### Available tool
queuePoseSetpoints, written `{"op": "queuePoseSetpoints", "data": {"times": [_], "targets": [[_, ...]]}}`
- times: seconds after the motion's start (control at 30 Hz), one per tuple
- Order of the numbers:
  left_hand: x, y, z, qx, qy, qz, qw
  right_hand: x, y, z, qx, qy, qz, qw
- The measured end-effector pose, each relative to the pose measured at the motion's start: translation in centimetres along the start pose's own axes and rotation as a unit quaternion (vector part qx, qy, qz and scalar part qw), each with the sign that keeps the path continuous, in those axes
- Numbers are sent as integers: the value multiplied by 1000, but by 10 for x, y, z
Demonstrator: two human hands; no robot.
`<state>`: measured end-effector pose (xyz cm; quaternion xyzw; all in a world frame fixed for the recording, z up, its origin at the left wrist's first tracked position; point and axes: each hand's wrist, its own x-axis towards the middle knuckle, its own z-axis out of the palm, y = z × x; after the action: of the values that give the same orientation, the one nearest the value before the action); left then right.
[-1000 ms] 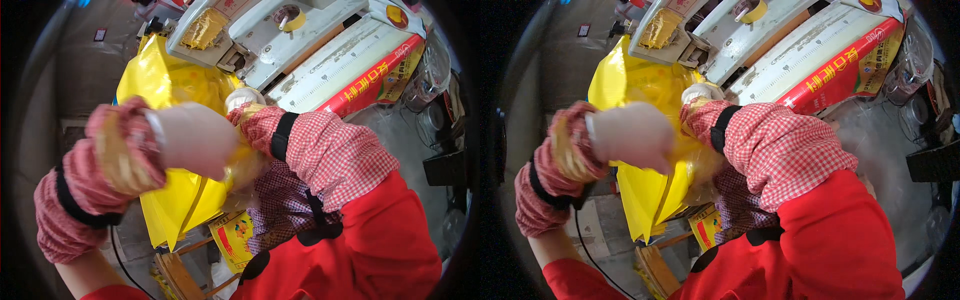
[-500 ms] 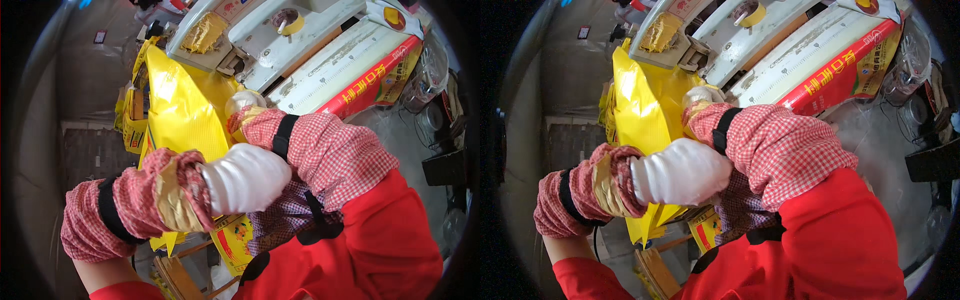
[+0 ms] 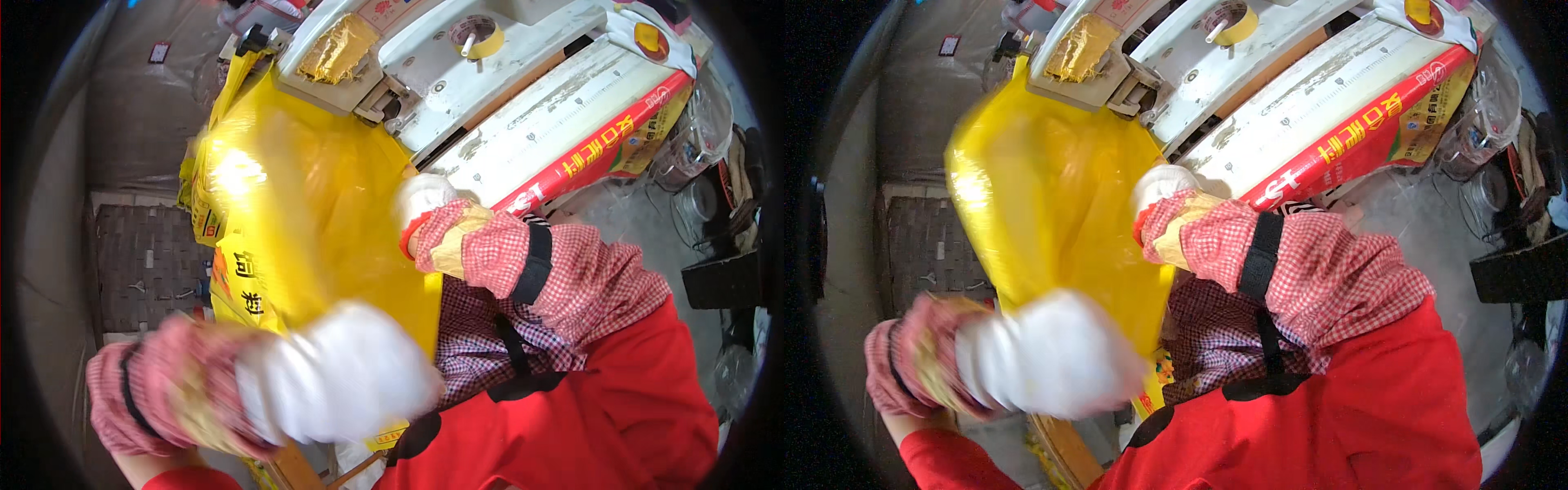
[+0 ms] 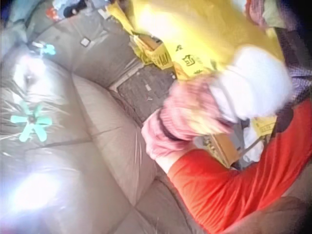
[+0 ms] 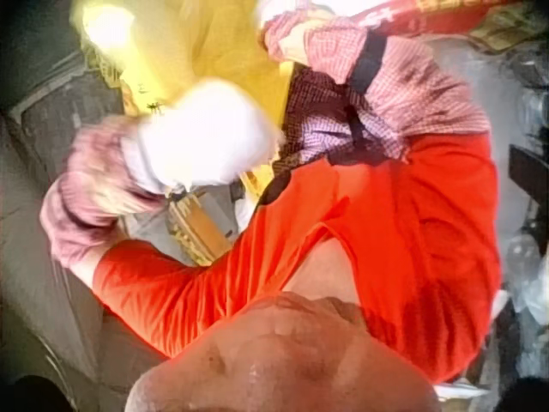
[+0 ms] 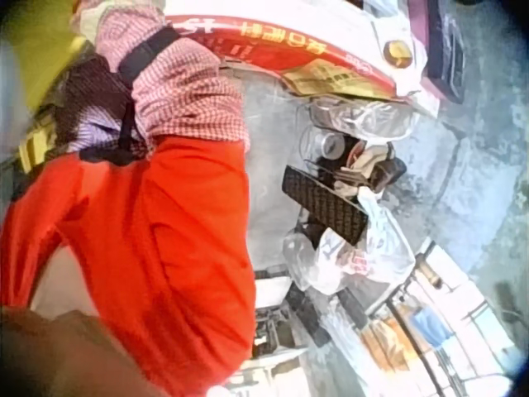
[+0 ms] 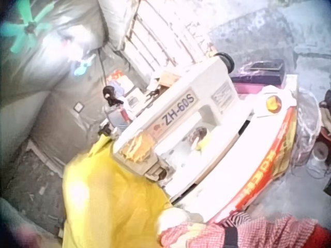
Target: Stitching the edges of large yellow plastic woven bags using an industrial sewing machine.
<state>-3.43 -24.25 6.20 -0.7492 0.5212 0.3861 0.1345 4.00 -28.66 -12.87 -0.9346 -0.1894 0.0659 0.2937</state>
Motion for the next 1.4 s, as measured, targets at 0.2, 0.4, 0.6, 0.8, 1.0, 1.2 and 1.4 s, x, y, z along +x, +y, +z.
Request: {"op": "queuePoseSetpoints", "data": {"times": [0.2, 0.4, 0.6, 0.8, 1.0, 1.2, 1.4], "targets": [[53, -13, 49, -25, 162, -59, 985, 14, 1, -1, -19, 12, 13, 1000], [56, -109, 64, 2, 182, -179, 967, 66, 16, -15, 74, -17, -65, 995], [47, -224, 87, 12, 298, -338, 892, 60, 21, -4, 743, -172, 87, 640], [-18, -211, 99, 111, 260, -362, 889, 60, -16, 5, 85, 66, -166, 980], [-160, -82, 108, 166, 209, -416, 870, 117, -56, 47, 147, 211, -212, 943], [-245, -34, 105, 425, 409, -467, 659, 82, -175, 51, -99, -53, -293, 949], [-246, -32, 246, -76, 779, -556, 281, -37, -247, 41, 331, -366, -272, 826]]}}
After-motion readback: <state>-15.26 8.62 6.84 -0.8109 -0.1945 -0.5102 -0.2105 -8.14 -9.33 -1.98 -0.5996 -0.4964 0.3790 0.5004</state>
